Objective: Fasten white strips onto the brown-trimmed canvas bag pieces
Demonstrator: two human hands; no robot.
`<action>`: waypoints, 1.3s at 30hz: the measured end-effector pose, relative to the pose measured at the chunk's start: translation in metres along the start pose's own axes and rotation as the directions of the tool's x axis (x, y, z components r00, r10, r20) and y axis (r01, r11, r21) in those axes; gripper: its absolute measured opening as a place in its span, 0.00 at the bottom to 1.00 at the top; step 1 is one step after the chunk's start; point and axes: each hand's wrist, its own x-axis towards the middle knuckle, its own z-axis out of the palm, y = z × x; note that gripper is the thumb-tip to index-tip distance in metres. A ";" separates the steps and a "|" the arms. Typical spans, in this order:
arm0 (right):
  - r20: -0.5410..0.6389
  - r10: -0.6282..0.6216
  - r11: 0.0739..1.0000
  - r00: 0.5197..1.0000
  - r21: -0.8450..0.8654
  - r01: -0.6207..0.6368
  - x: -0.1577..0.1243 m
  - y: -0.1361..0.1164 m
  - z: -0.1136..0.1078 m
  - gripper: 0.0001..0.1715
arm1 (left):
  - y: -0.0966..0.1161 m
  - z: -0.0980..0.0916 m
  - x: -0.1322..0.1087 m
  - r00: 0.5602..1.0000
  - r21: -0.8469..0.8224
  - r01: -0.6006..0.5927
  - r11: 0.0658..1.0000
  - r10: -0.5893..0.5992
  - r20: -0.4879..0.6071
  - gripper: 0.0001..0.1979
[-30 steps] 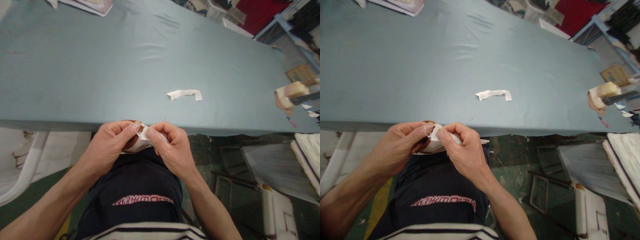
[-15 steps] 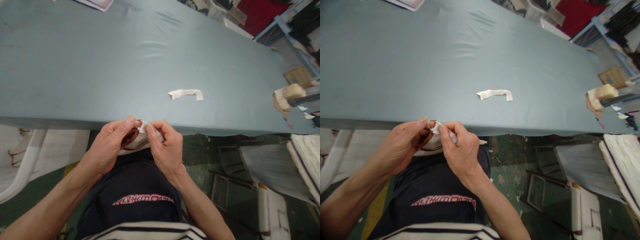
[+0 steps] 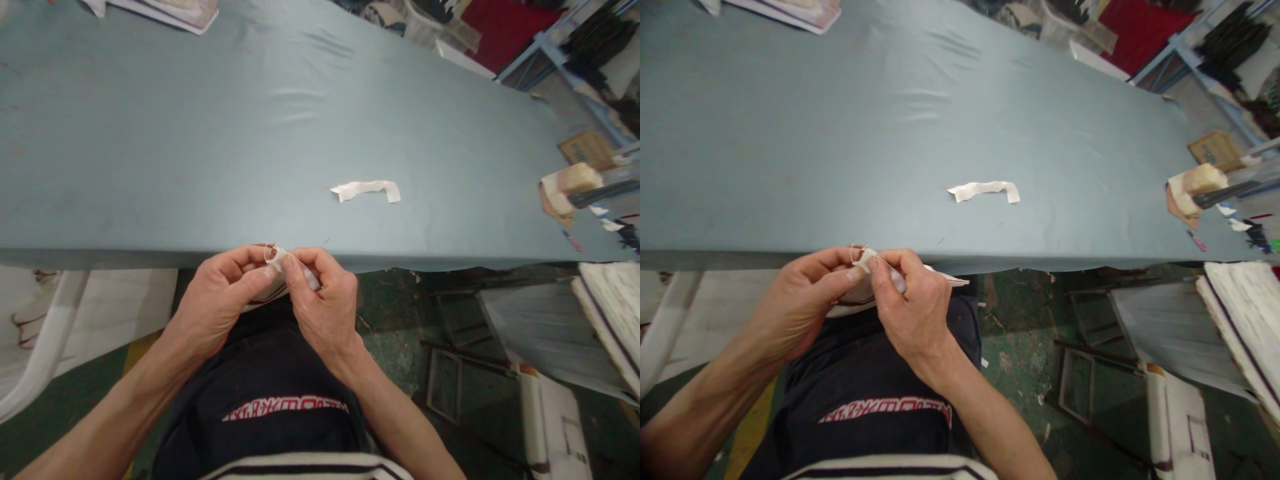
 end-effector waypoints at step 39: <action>0.036 -0.031 0.998 0.999 -0.061 0.033 -0.004 -0.006 0.008 0.14 | -0.014 0.009 -0.029 0.840 0.453 -0.391 0.801 0.512 -0.181 0.06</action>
